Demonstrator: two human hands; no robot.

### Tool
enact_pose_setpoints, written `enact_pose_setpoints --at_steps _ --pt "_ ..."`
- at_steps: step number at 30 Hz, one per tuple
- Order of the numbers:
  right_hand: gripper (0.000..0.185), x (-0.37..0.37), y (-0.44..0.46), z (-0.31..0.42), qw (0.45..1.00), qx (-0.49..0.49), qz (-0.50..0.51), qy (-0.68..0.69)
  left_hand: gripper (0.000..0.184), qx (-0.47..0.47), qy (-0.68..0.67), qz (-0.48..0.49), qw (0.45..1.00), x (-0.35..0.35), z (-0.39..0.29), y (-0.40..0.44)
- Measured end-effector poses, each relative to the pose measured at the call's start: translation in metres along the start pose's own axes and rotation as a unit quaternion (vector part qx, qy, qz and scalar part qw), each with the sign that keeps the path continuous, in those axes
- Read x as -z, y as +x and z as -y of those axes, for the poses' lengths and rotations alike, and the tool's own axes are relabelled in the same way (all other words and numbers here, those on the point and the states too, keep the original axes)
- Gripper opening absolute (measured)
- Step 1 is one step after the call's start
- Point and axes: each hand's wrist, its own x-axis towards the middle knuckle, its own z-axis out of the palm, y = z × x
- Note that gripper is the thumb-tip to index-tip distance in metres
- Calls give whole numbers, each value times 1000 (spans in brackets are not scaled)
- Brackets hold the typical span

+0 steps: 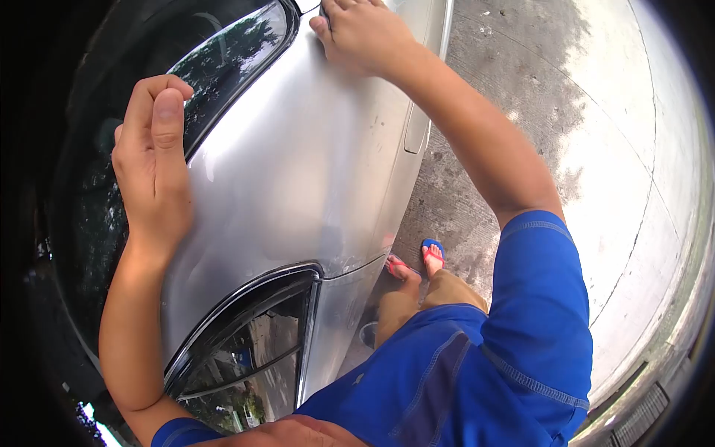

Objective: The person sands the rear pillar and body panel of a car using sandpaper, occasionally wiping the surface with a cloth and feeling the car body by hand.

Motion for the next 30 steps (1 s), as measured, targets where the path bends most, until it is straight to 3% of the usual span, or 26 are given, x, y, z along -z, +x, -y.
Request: enact_pose_setpoints --at_steps 2,5,6,8,9,11,12,14,15,16,17,20,21,22,23,24,26,27,30 --pt "57 -21 -36 36 993 33 -110 -20 35 -22 -4 -11 1000 -1 3 0" --pt "59 -17 -6 -2 997 3 -77 -30 34 40 6 23 999 4 -7 1" --pt "59 -9 3 -1 998 -15 -49 -24 34 15 5 20 1000 4 -6 0" --pt "56 -11 -24 34 989 58 -100 -93 34 -37 10 -5 999 0 3 1" --pt "57 -7 -24 28 989 75 -113 -59 34 -10 13 0 1000 2 3 0" --pt "56 13 -7 8 999 35 -6 11 34 46 8 29 998 5 -7 1" --pt "54 20 1 8 999 1 44 -2 34 16 9 24 1000 2 -6 2" --pt "54 6 -23 36 984 92 -74 -135 34 -42 27 -2 999 0 4 2" --pt "50 2 -14 25 979 119 -154 -67 34 -18 27 -1 999 0 3 1" --pt "52 2 -1 7 997 56 -42 -20 33 12 22 17 1000 3 -4 -1" --pt "52 -2 -3 6 997 54 -40 -30 33 33 21 28 999 4 -10 2" --pt "55 -2 -20 34 985 104 -118 -73 35 -30 17 -6 999 -1 2 2" --pt "58 8 -10 34 991 85 -92 -36 35 11 19 11 1000 0 -1 -1" --pt "64 32 1 18 995 15 77 69 34 51 19 37 998 5 -8 -3" --pt "61 10 -2 9 997 19 -6 68 35 81 24 48 995 8 -13 1" --pt "58 -14 -5 3 993 27 -93 66 34 16 97 64 993 9 -13 4" --pt "58 -12 -46 36 983 39 -108 145 34 -106 240 93 960 5 -10 1" --pt "62 -12 -70 47 971 46 -87 219 44 -42 279 206 937 4 -17 -2" --pt "72 -34 -157 87 951 -10 -29 309 65 -161 349 294 875 -9 -14 -8"
